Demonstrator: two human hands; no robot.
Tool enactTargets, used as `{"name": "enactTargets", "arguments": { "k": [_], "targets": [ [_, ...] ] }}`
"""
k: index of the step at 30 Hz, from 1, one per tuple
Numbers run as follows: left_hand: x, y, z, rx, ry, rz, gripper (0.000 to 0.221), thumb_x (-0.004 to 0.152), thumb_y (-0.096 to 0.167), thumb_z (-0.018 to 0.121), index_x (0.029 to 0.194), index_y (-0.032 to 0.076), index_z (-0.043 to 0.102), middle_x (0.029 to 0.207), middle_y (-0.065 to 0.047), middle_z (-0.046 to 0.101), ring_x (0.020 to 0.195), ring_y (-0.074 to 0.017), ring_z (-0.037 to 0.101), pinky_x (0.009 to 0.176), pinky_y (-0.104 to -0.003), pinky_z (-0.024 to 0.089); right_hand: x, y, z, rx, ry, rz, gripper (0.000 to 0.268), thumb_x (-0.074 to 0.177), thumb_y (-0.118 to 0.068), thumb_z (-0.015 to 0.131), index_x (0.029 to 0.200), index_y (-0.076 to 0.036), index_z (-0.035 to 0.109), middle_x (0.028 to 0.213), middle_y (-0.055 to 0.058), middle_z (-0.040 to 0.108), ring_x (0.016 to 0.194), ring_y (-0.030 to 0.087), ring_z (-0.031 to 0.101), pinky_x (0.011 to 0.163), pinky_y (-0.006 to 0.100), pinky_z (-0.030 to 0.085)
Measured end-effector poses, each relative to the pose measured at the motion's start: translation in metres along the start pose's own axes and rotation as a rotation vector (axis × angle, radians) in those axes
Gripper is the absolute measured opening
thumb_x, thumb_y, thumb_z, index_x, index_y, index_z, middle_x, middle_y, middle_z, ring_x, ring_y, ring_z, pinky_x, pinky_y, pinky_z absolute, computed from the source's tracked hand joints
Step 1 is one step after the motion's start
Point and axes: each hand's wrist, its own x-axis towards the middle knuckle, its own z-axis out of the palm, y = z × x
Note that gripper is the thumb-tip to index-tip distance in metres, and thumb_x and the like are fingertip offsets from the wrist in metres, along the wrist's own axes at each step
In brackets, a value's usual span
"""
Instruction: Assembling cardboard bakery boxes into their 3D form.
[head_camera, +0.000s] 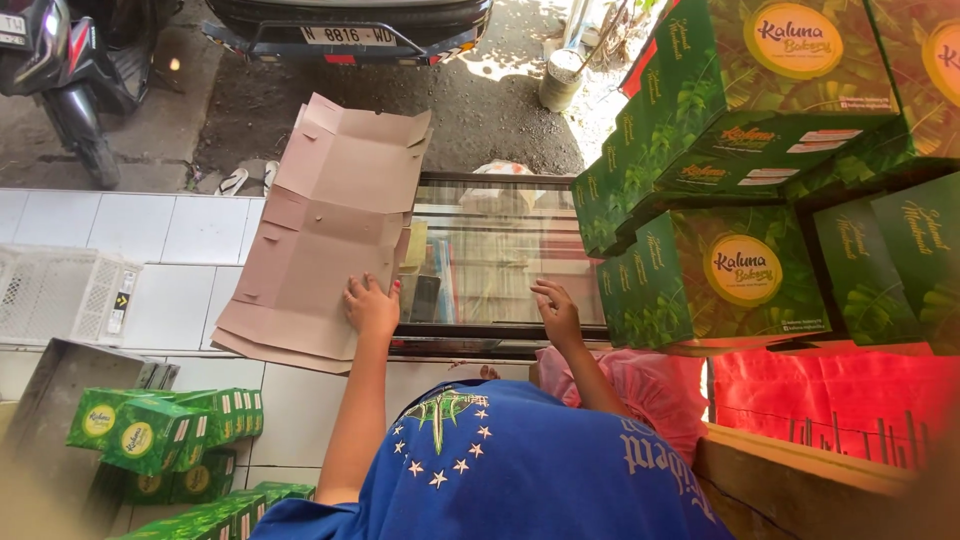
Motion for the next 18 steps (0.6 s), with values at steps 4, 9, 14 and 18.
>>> {"name": "enactTargets", "arguments": {
  "k": [4,9,14,18],
  "targets": [
    [0.006,0.0,-0.006,0.003,-0.063,-0.004,0.077,0.102,0.064,0.047,0.158,0.012,0.038,0.163,-0.021,0.028,0.145,-0.0452,0.035,0.113,-0.053,0.04,0.001,0.01,0.001,0.02,-0.008,-0.013,0.024,0.101,-0.014,0.058,0.117,-0.009,0.075,0.136,0.006,0.065,0.117,0.018,0.065,0.083,0.029,0.055],
    [-0.002,0.019,-0.03,0.015,-0.121,-0.055,0.082,0.095,0.062,0.057,0.158,0.013,0.036,0.165,-0.019,0.024,0.147,-0.0433,0.033,0.107,-0.053,0.046,0.001,0.011,-0.002,0.04,-0.021,-0.005,0.024,0.101,-0.013,0.058,0.117,-0.009,0.075,0.136,0.006,0.065,0.119,0.018,0.064,0.085,0.03,0.055],
    [-0.005,0.029,-0.022,0.079,-0.096,-0.091,0.087,0.093,0.057,0.064,0.159,0.01,0.032,0.165,-0.019,0.022,0.148,-0.0435,0.029,0.104,-0.058,0.047,0.003,0.013,0.001,0.045,-0.034,0.003,0.024,0.1,-0.011,0.058,0.117,-0.008,0.074,0.136,0.007,0.064,0.121,0.019,0.064,0.087,0.03,0.056],
    [-0.005,0.03,-0.012,0.118,-0.075,-0.086,0.088,0.095,0.055,0.063,0.16,0.008,0.027,0.165,-0.021,0.02,0.148,-0.0442,0.027,0.103,-0.061,0.045,0.001,0.011,-0.001,-0.015,-0.043,-0.035,0.025,0.096,-0.008,0.061,0.115,-0.008,0.076,0.136,0.006,0.064,0.121,0.019,0.064,0.087,0.03,0.055]
  ]
}}
